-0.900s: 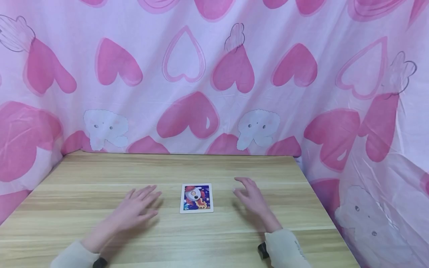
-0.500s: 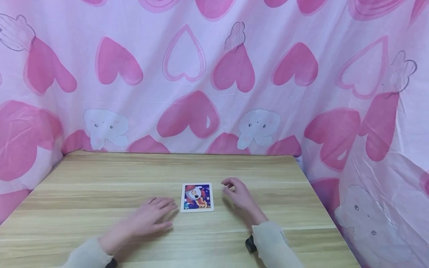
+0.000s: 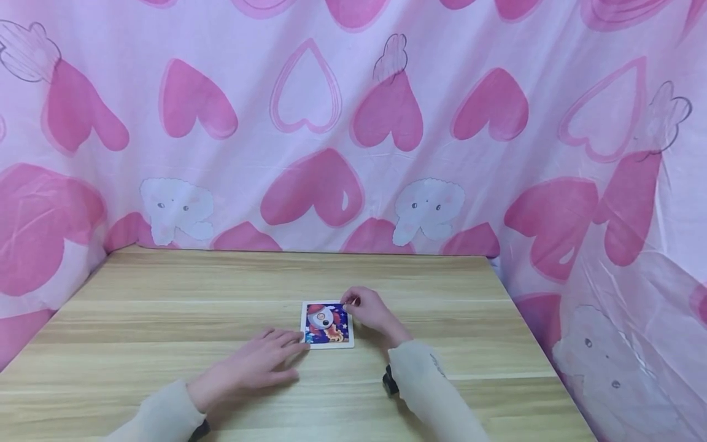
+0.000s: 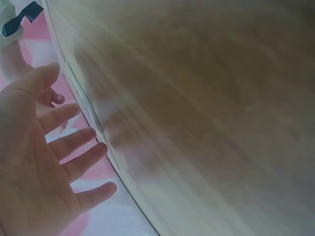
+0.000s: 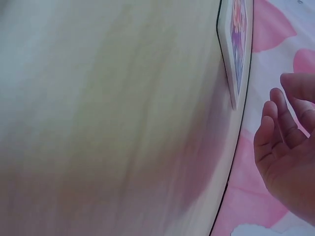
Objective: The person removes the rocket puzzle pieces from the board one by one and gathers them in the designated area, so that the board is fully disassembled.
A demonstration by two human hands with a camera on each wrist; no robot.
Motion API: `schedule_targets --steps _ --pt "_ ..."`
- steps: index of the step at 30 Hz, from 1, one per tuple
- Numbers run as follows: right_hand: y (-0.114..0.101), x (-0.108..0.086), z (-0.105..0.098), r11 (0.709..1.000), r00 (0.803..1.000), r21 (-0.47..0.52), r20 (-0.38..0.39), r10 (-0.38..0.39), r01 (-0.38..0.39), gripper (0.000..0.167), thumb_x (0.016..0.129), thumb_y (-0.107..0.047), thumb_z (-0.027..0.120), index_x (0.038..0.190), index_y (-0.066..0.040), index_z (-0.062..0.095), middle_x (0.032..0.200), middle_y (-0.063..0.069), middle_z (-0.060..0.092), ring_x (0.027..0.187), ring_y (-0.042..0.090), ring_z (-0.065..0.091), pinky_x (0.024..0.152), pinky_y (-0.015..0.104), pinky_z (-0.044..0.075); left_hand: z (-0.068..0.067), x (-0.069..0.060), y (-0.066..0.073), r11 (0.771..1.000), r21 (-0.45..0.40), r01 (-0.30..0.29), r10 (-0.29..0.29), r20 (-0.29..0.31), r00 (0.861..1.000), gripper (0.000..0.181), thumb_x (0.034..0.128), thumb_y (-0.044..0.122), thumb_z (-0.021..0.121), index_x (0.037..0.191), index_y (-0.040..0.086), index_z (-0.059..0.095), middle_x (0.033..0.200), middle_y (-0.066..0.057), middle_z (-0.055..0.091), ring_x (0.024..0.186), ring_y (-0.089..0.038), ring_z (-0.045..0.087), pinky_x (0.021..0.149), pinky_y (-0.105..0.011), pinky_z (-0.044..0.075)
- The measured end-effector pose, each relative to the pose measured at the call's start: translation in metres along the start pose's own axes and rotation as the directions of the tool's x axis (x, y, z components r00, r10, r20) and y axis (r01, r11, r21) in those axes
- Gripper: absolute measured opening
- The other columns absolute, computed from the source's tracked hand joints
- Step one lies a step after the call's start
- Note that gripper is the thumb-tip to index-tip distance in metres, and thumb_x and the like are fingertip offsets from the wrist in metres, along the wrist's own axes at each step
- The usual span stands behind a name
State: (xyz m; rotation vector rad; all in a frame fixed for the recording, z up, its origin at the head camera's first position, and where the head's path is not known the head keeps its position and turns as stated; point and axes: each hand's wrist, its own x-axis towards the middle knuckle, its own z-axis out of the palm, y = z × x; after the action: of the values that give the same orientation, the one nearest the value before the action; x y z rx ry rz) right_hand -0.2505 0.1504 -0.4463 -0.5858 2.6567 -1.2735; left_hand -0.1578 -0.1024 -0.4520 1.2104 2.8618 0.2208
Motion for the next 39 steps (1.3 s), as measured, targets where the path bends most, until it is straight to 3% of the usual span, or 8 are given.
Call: schedule_targets --steps 4,11,17,26,39 --pt "-0.006 0.009 0.006 1.000 0.999 -0.023 0.049 0.003 -0.002 0.009 0.084 -0.004 0.056 0.091 -0.007 0.062 0.081 0.001 0.054 0.077 0.017 0.048 0.067 0.031 0.042 0.001 0.002 0.000 1.000 0.005 0.008 -0.008 0.013 1.000 0.058 0.0833 0.051 0.048 0.129 0.015 0.046 0.131 -0.010 0.041 0.117 -0.030 0.038 0.093 -0.056 0.025" --pt "-0.013 0.025 0.018 0.995 0.993 -0.086 0.103 -0.050 0.059 0.015 0.080 0.000 0.058 0.092 -0.008 0.063 0.082 0.000 0.055 0.075 0.014 0.049 0.068 0.028 0.043 0.000 0.004 0.001 1.000 0.026 0.005 -0.005 0.014 1.000 0.058 0.0830 0.050 0.049 0.127 0.013 0.048 0.130 -0.010 0.042 0.116 -0.029 0.040 0.093 -0.055 0.027" --pt "-0.018 0.037 0.029 0.990 0.987 -0.129 0.159 -0.028 0.049 0.017 0.081 -0.002 0.059 0.093 -0.013 0.063 0.083 -0.003 0.055 0.076 0.011 0.050 0.069 0.026 0.043 0.000 0.006 0.002 0.999 0.034 0.001 -0.001 0.014 1.000 0.057 0.0830 0.050 0.049 0.126 0.013 0.049 0.129 -0.010 0.043 0.116 -0.029 0.040 0.092 -0.054 0.028" --pt "-0.021 0.047 0.038 0.967 0.967 -0.189 0.220 -0.125 0.168 0.018 0.077 0.001 0.063 0.093 -0.007 0.063 0.081 0.000 0.055 0.076 0.012 0.051 0.069 0.026 0.043 0.001 0.008 0.001 0.999 0.032 0.007 -0.008 0.016 1.000 0.056 0.0828 0.050 0.049 0.125 0.014 0.050 0.128 -0.009 0.045 0.115 -0.028 0.041 0.092 -0.053 0.029" --pt "-0.024 0.052 0.039 0.943 0.946 -0.281 0.312 -0.089 0.181 0.023 0.075 -0.003 0.065 0.097 -0.010 0.062 0.083 -0.002 0.053 0.079 0.012 0.050 0.072 0.025 0.042 -0.002 0.007 0.003 1.000 0.009 0.001 -0.001 -0.005 1.000 0.052 0.0815 0.047 0.053 0.120 0.012 0.054 0.130 -0.008 0.044 0.116 -0.029 0.040 0.090 -0.054 0.030"
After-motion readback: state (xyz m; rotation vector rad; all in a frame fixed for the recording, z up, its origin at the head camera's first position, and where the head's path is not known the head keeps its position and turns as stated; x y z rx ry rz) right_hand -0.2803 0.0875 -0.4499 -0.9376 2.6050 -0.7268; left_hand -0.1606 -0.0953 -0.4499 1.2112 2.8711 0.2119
